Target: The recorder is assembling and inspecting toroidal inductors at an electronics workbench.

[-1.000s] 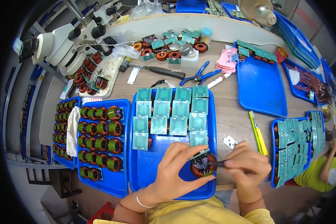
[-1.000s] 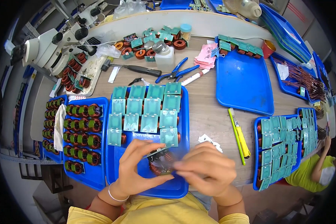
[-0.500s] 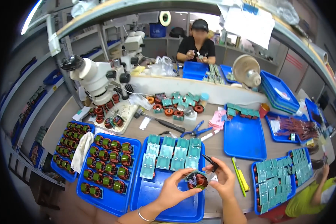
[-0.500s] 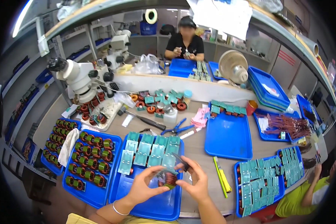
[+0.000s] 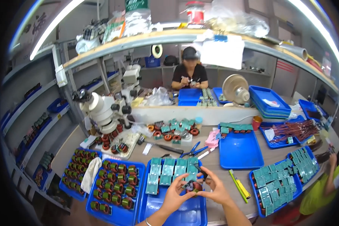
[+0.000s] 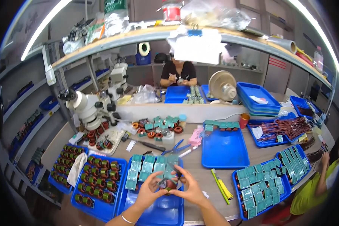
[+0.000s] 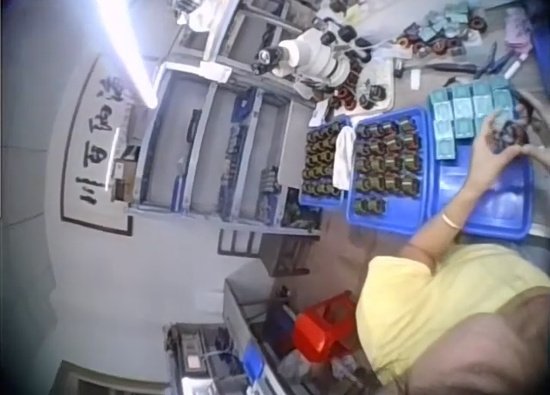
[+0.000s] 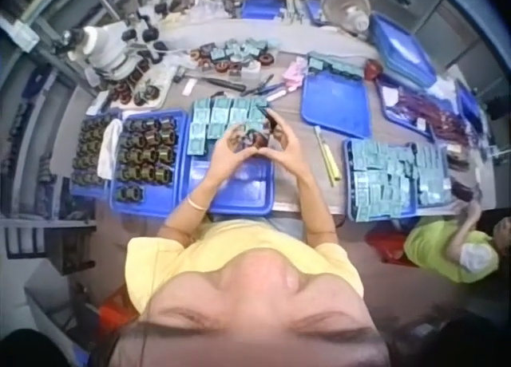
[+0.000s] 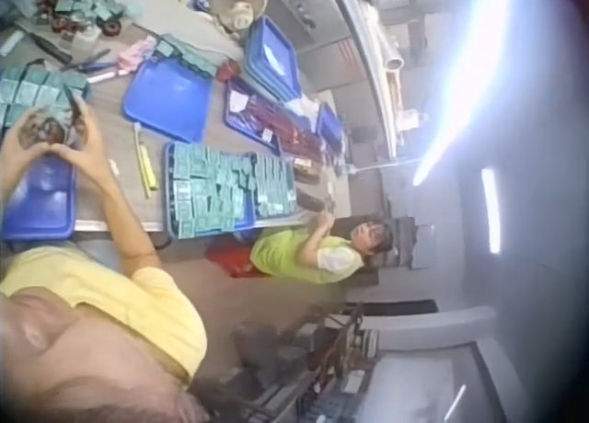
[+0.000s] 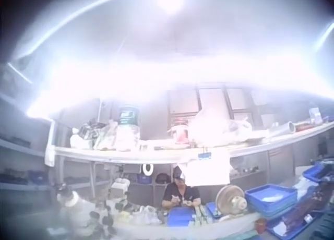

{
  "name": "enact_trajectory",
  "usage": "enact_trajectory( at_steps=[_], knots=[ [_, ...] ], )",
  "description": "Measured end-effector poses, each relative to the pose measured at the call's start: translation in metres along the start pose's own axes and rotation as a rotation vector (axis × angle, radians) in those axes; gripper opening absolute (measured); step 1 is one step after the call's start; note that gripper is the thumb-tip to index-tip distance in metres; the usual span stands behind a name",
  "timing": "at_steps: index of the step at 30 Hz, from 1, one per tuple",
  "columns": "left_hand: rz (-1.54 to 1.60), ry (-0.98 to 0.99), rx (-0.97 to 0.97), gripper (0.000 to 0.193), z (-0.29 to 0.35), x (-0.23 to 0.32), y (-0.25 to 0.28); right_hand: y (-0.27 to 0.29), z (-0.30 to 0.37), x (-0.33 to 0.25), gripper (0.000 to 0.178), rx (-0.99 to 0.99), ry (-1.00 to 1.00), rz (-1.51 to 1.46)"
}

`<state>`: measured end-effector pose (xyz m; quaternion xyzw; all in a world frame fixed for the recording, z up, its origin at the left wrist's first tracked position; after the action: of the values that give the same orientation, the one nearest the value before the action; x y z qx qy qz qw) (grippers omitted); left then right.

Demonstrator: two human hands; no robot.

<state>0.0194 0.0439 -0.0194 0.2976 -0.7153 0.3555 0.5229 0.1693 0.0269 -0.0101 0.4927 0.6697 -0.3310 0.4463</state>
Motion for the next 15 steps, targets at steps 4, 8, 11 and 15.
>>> enact_trajectory(
  at_steps=[4, 8, 11, 15],
  knots=[
    [-0.021, 0.031, 0.019, 0.072, 0.0, -0.002, -0.002, -0.003, 0.001, 0.004, 0.088, 0.008, 0.001, -0.206],
    [-0.239, -0.006, 0.051, 0.072, -0.005, 0.001, 0.005, 0.015, 0.01, 0.002, 0.088, 0.142, 0.012, -0.224],
    [-0.457, -0.234, 0.113, 0.055, -0.013, 0.045, 0.004, 0.041, 0.017, 0.006, 0.087, 0.207, -0.051, -0.167],
    [-0.785, -0.512, -0.051, 0.034, -0.071, 0.14, -0.048, 0.071, 0.016, -0.005, 0.083, 0.239, -0.093, 0.073]
  ],
)
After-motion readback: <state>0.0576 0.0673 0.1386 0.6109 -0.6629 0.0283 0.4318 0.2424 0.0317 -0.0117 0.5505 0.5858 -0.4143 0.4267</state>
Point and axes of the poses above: each hand's wrist, its own z-axis away from the middle knuckle, its own y-axis out of the back of the hand, x = y × z, the point moved 5 cm from there along -z, towards the middle knuckle, and after that the axes turned 8 degrees about -x, right-handed, at the moved point
